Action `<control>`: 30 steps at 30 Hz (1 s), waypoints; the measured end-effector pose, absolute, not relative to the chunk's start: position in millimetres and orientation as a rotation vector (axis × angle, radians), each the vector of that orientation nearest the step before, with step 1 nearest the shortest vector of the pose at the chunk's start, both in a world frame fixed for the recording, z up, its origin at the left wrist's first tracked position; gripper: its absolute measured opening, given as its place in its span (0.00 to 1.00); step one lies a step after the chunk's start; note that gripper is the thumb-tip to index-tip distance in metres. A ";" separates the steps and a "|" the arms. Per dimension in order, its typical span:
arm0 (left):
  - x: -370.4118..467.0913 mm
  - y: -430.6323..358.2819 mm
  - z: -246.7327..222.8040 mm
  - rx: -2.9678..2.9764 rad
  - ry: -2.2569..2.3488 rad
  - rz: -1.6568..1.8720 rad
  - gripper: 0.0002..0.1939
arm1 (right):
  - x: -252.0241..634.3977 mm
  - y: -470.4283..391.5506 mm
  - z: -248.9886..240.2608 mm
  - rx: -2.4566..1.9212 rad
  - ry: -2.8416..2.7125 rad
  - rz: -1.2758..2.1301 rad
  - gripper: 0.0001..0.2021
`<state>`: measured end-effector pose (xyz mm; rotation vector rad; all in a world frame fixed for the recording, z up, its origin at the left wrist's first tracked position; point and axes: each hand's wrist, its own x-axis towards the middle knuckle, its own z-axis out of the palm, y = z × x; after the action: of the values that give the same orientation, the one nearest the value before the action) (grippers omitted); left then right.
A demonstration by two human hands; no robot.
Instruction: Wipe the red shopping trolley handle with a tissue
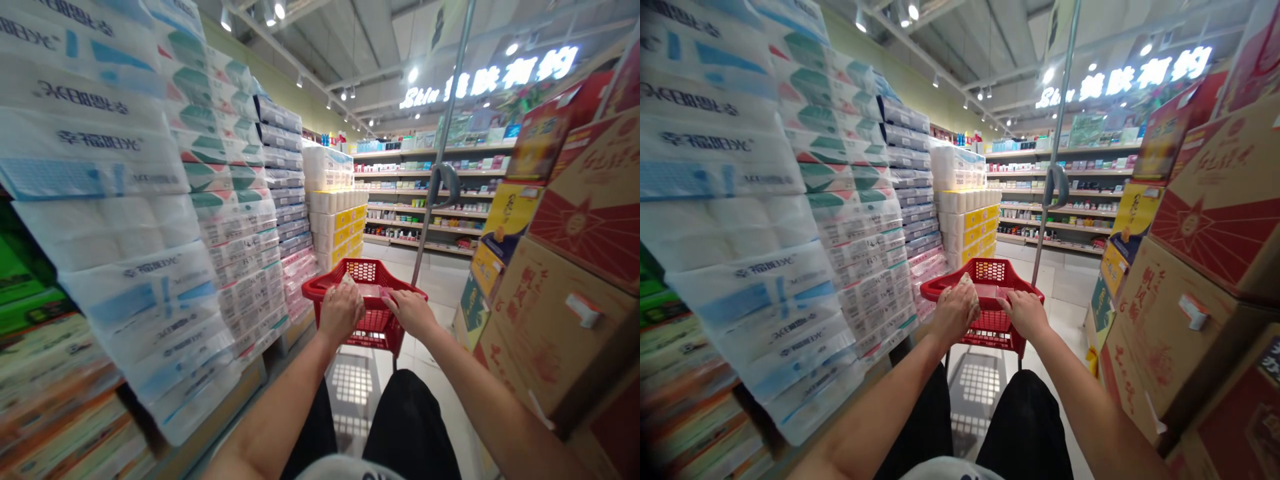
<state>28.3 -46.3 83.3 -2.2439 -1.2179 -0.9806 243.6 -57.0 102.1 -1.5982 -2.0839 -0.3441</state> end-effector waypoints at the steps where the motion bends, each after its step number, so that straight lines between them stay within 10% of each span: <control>1: 21.2 -41.0 83.8 -2.210 -1.238 -0.986 0.21 | 248.3 -57.3 100.3 -1.608 -2.101 -0.395 0.19; 19: -43.7 18.3 64.4 -1.942 -1.275 -1.633 0.18 | 159.3 -69.0 109.5 -1.238 -2.273 -0.109 0.21; 30: 15.1 -39.6 73.1 -2.300 -1.034 -1.299 0.14 | 173.8 -60.7 75.0 -1.375 -2.046 -0.057 0.17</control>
<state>15.1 -39.6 73.1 -2.2999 -1.0341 -1.2995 173.8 -60.7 75.0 -1.3749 -2.0462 -0.0570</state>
